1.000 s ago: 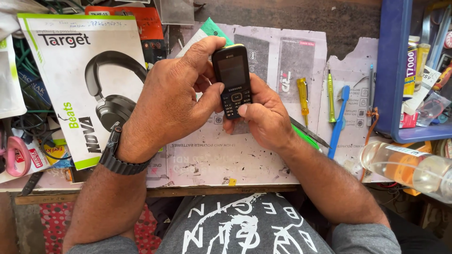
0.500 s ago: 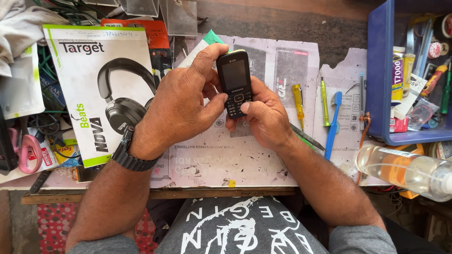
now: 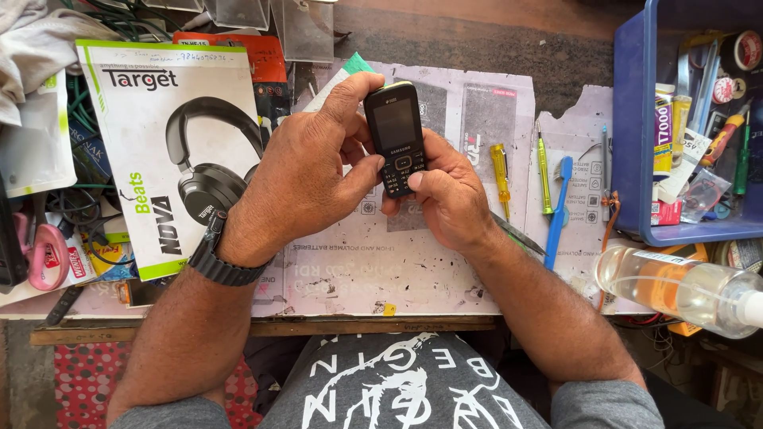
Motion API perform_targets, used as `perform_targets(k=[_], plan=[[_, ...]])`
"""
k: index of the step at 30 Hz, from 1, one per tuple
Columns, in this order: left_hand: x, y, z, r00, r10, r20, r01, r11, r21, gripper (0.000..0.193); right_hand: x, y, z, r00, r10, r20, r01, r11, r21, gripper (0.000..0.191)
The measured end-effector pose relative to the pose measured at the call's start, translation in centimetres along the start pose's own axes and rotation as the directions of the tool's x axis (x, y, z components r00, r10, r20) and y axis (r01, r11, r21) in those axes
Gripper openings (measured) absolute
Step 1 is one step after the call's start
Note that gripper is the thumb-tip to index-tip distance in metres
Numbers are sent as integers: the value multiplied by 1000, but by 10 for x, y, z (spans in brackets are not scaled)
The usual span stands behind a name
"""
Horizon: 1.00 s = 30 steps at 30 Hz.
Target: The person uses a green pen-like tool to work on a small component, then assembles a yellow feature phone by inserting a SIM card and battery, closing the back cover, and testing the keypad. The phone is handed to another person at the end.
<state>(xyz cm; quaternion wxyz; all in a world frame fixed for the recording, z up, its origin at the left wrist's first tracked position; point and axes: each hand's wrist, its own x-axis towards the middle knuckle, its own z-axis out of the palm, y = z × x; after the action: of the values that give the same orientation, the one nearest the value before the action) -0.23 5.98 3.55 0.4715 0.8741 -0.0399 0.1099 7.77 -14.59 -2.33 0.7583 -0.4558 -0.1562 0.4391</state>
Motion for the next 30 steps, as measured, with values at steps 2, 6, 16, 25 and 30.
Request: perform_targets(k=[2, 6, 16, 25, 30], plan=[[0, 0, 0, 1000, 6, -2, -6, 1000, 5, 70, 0, 0, 0, 1000, 9, -12, -9, 1000, 3, 54], [0, 0, 1, 1000, -2, -1, 2, 1000, 10, 70, -1, -1, -1, 1000, -9, 2, 9, 1000, -10, 56], [1, 0, 2, 1000, 14, -7, -14, 1000, -12, 68, -1, -1, -1, 1000, -13, -4, 13, 1000, -23, 60], [1, -1, 4, 1000, 2, -11, -2, 1000, -11, 67, 1, -2, -1, 1000, -11, -18, 10, 999, -52, 63], [1, -1, 4, 1000, 7, -15, -7, 1000, -18, 67, 1, -3, 0, 1000, -11, -18, 10, 999, -51, 63]])
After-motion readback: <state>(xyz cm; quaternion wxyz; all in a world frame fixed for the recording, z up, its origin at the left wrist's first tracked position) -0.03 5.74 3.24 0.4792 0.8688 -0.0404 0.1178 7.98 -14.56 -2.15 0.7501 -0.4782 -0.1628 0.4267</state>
